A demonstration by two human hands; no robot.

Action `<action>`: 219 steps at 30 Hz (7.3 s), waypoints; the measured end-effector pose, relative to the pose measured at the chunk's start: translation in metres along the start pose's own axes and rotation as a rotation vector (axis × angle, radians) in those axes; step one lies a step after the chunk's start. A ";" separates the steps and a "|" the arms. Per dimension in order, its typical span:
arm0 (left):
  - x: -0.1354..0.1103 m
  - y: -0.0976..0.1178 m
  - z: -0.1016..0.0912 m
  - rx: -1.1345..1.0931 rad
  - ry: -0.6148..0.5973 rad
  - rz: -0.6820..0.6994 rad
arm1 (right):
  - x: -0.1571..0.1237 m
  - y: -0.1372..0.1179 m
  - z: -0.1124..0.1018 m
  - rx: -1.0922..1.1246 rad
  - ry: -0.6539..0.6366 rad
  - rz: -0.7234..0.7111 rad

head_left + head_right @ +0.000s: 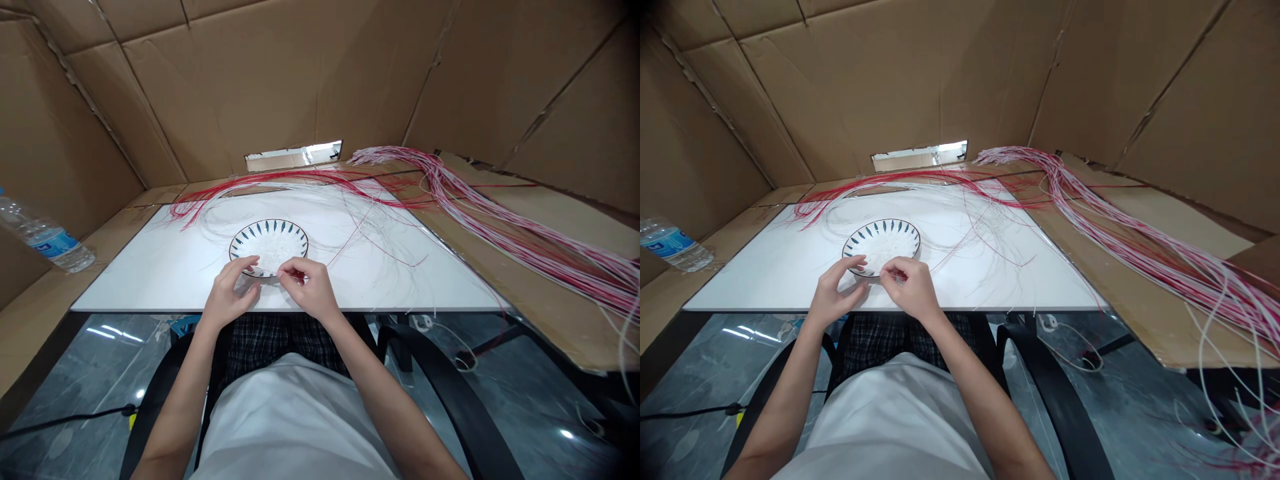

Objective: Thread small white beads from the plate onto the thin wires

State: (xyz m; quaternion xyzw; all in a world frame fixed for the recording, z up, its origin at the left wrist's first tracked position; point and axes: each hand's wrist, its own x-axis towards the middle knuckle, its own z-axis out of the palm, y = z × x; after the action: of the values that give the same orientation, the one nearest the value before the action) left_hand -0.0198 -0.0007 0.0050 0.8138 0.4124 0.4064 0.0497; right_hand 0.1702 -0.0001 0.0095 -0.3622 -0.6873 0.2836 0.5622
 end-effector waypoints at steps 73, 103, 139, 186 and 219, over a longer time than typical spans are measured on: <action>-0.001 -0.001 -0.002 -0.034 -0.044 -0.022 | 0.000 0.000 0.000 -0.016 -0.017 -0.017; -0.007 -0.006 0.001 -0.061 0.082 -0.026 | -0.001 0.000 0.000 -0.026 -0.018 -0.006; -0.009 -0.015 -0.003 -0.722 0.227 -0.194 | -0.001 0.002 0.003 -0.059 -0.191 -0.023; -0.010 -0.016 -0.002 -0.707 0.162 -0.170 | -0.002 0.003 0.003 -0.061 -0.185 -0.007; -0.012 -0.009 -0.002 -0.384 0.047 -0.086 | -0.001 0.001 0.004 -0.093 -0.174 -0.018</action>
State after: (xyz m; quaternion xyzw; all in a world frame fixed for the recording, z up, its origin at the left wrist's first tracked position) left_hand -0.0306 -0.0040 -0.0050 0.7614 0.3627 0.4938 0.2117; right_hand 0.1666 -0.0002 0.0077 -0.3557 -0.7490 0.2769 0.4856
